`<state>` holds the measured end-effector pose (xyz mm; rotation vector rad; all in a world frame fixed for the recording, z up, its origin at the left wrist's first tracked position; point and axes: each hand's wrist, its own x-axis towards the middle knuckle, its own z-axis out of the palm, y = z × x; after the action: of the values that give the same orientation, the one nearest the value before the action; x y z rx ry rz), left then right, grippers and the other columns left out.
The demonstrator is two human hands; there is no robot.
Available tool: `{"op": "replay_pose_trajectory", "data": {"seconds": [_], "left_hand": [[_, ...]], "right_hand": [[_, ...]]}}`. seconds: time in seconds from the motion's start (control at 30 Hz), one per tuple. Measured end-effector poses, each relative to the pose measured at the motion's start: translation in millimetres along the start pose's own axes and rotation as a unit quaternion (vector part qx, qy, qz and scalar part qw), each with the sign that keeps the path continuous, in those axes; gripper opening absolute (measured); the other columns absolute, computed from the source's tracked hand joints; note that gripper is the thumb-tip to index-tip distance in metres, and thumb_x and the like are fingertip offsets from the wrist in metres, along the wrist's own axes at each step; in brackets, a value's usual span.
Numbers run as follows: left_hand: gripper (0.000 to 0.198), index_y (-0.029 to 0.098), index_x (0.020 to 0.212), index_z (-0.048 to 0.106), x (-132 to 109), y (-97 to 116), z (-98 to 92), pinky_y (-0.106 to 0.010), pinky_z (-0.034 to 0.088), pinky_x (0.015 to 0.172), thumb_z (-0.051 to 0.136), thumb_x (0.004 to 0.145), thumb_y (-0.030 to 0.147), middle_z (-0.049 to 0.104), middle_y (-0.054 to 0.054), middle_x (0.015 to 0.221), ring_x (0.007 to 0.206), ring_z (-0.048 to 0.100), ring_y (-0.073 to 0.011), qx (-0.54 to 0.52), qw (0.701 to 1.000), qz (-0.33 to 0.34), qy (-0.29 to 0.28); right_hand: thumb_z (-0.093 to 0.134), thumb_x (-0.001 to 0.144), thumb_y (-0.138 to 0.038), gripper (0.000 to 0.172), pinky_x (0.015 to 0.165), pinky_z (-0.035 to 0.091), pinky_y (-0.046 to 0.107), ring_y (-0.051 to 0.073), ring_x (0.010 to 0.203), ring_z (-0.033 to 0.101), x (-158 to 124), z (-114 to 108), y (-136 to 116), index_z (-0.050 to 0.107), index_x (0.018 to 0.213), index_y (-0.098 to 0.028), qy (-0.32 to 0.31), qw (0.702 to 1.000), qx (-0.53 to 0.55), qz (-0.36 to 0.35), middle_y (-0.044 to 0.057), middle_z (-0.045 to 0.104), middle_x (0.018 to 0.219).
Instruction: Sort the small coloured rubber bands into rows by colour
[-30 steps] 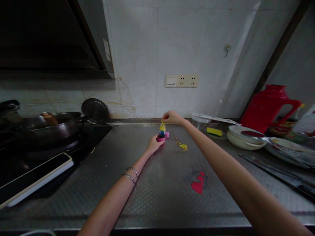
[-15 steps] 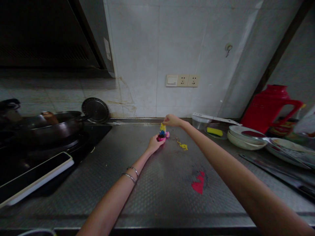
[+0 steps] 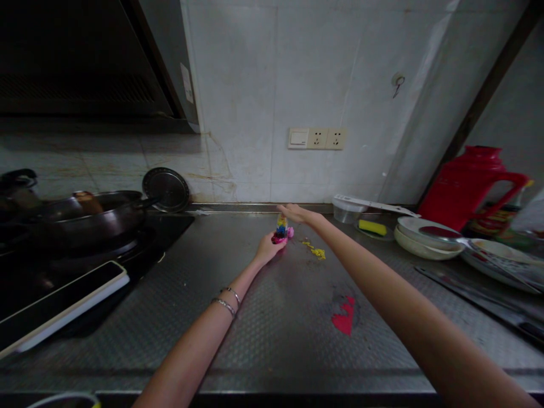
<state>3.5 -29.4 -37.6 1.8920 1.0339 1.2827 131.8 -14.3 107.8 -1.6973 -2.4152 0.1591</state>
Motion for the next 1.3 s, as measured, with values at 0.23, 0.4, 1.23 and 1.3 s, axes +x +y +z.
{"op": "replay_pose_trajectory", "data": {"seconds": [0.23,0.4,1.23,1.3], "left_hand": [[0.038,0.014,0.102,0.061,-2,7,-1.9,-0.026,0.043,0.069,0.062,0.069,0.033,0.066,-0.007,0.087,0.074,0.059,-0.0159,0.000,1.000,0.003,-0.011],[0.038,0.014,0.101,0.061,-2,9,-3.3,-0.025,0.042,0.068,0.061,0.069,0.035,0.066,-0.006,0.086,0.074,0.059,-0.0160,0.030,1.000,0.006,-0.006],[0.040,0.013,0.101,0.061,1,5,0.1,-0.026,0.043,0.069,0.065,0.065,0.030,0.066,-0.007,0.088,0.076,0.059,-0.0168,0.020,1.000,-0.016,-0.006],[0.039,0.012,0.100,0.061,1,5,0.2,-0.026,0.043,0.069,0.065,0.065,0.030,0.066,-0.007,0.087,0.075,0.059,-0.0165,0.022,1.000,-0.019,-0.005]], "right_hand": [[0.018,0.088,-0.043,0.060,0.066,0.041,0.026,0.023,0.080,0.058,1,0,6,0.067,0.086,-0.008,0.010,1.000,0.005,0.000,0.016,0.065,0.094],[0.022,0.089,-0.035,0.055,0.067,0.038,0.021,0.017,0.073,0.057,-6,-9,9,0.069,0.082,-0.007,0.056,0.997,0.034,-0.036,0.013,0.067,0.083],[0.058,0.055,-0.014,0.045,0.049,0.039,0.015,0.009,0.063,0.052,-92,73,133,0.055,0.099,-0.013,-0.109,0.981,0.150,0.062,0.004,0.059,0.090],[0.059,0.053,-0.014,0.045,0.050,0.039,0.015,0.010,0.066,0.052,-90,73,130,0.055,0.099,-0.013,-0.108,0.984,0.130,0.059,0.004,0.058,0.093]]}}
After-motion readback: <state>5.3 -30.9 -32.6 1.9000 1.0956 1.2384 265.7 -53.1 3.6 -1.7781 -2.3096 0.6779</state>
